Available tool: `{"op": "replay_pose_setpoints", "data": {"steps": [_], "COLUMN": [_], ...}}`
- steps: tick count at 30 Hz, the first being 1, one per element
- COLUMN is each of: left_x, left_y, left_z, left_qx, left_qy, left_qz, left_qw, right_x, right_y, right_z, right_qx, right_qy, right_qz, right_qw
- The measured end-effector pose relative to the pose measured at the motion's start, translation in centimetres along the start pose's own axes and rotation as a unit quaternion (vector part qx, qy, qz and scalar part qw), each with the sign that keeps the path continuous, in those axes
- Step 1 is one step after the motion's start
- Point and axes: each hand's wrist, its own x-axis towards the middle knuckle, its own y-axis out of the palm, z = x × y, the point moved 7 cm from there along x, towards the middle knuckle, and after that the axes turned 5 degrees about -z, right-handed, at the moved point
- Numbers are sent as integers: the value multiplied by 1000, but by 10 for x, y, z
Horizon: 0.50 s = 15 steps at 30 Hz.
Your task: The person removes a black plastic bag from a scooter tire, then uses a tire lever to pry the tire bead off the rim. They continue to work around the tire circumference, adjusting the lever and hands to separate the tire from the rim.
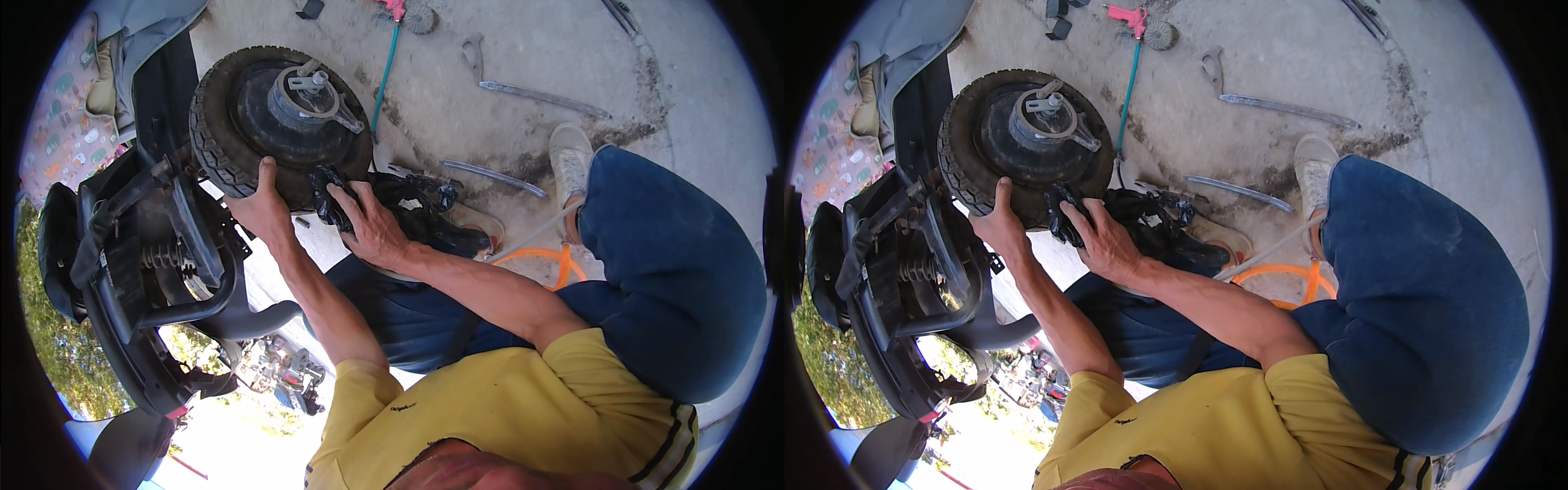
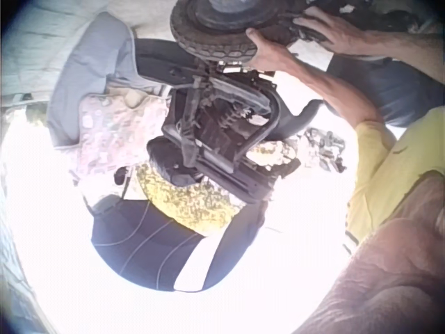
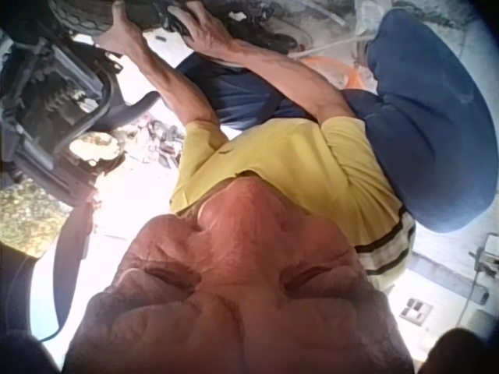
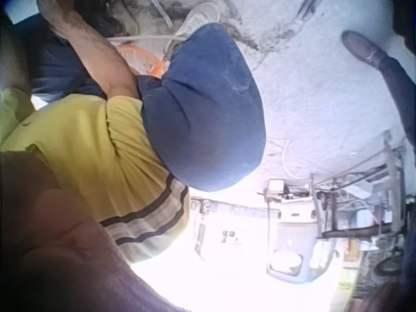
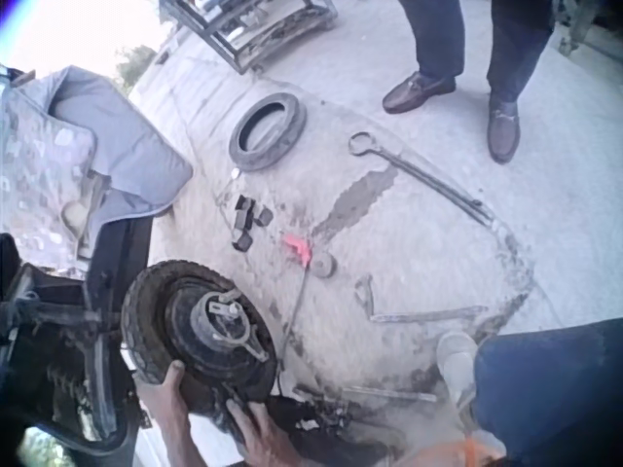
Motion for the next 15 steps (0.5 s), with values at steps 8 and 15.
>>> {"op": "replay_pose_setpoints", "data": {"steps": [8, 15], "left_x": [-6, -12], "left_y": [-1, 1], "left_z": [3, 7], "left_qx": [14, 16], "left_qy": [-17, -1], "left_qz": [-16, -38], "left_qw": [1000, 999], "right_x": [-3, 16], "right_y": [-2, -16], "right_z": [-2, -18], "right_qx": [-1, -52], "right_qy": [0, 25], "right_qz": [-4, 11], "right_qw": [1000, 998]}}
